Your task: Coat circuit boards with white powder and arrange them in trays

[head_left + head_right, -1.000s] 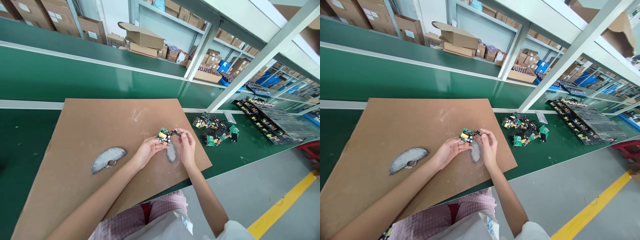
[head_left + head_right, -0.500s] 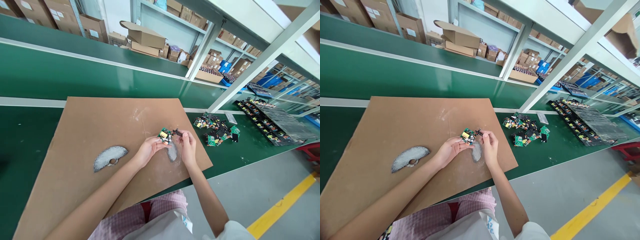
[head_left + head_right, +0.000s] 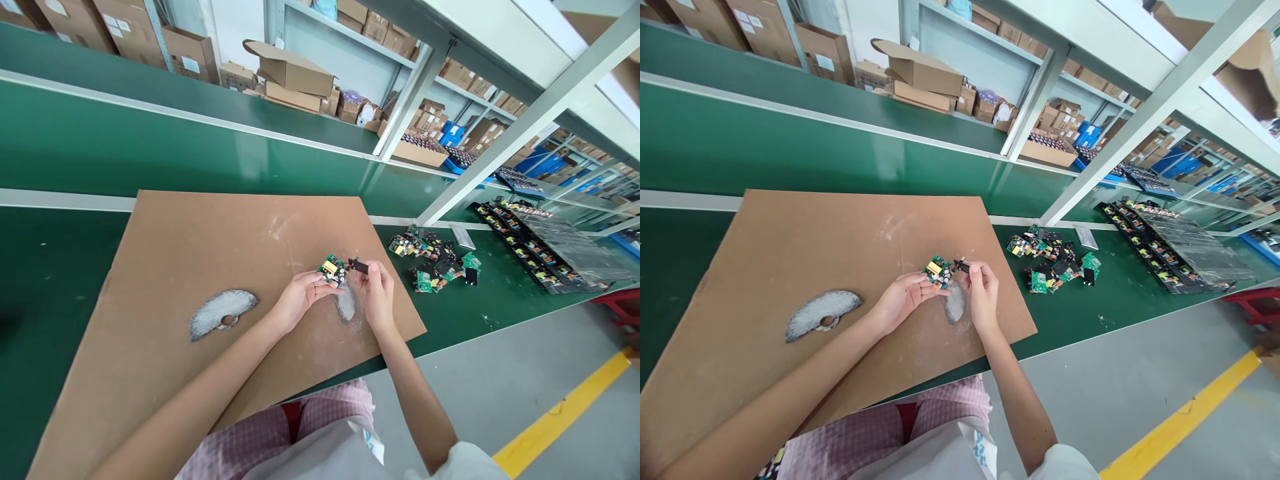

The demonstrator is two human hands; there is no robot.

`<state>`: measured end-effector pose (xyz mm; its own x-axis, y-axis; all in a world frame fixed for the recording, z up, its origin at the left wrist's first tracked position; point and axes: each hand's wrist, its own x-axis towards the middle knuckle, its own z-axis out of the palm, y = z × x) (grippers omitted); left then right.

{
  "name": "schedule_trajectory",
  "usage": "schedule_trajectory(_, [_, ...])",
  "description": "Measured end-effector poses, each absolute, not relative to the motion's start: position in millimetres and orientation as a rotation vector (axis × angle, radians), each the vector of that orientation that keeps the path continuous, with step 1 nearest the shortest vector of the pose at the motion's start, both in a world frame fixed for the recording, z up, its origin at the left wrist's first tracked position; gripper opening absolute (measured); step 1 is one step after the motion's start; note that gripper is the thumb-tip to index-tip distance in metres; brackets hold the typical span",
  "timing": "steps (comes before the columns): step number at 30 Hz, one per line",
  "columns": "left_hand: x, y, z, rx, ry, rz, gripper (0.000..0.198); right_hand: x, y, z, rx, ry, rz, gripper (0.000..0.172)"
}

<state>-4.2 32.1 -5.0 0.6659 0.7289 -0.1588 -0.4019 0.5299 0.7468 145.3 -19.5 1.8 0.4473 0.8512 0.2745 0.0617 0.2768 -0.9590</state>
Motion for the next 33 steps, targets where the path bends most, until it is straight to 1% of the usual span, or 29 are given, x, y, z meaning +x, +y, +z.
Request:
schedule_trajectory(6, [-4.3, 31.4, -4.2, 0.73, 0.486, 0.717, 0.024, 145.0, -19.5, 3.0, -1.222, -0.985, 0.641, 0.041])
schedule_trajectory(9, [-4.1, 31.2, -4.5, 0.723, 0.486, 0.72, 0.022, 145.2, -19.4, 2.2, -1.206, -0.987, 0.648, 0.04])
schedule_trajectory(13, [-4.0, 31.9, -5.5, 0.725, 0.488, 0.713, 0.024, 145.6, -19.4, 0.7, -1.17, -0.976, 0.665, 0.038])
schedule_trajectory(17, [-3.9, 32.3, -5.8, 0.73, 0.47, 0.7, 0.029, 145.5, -19.2, 1.0, -1.183, -0.981, 0.661, 0.039])
schedule_trajectory(23, [-3.8, 31.5, -3.3, 0.721, 0.454, 0.704, 0.024, 144.8, -18.4, 2.7, -1.191, -0.989, 0.664, 0.041])
schedule_trajectory(27, [-3.9, 32.0, -3.4, 0.714, 0.461, 0.702, 0.027, 144.9, -18.5, 2.6, -1.163, -0.993, 0.671, 0.038])
schedule_trajectory(33, [-3.9, 31.9, -3.9, 0.725, 0.458, 0.698, 0.026, 145.3, -18.9, 3.4, -1.194, -1.007, 0.659, 0.04])
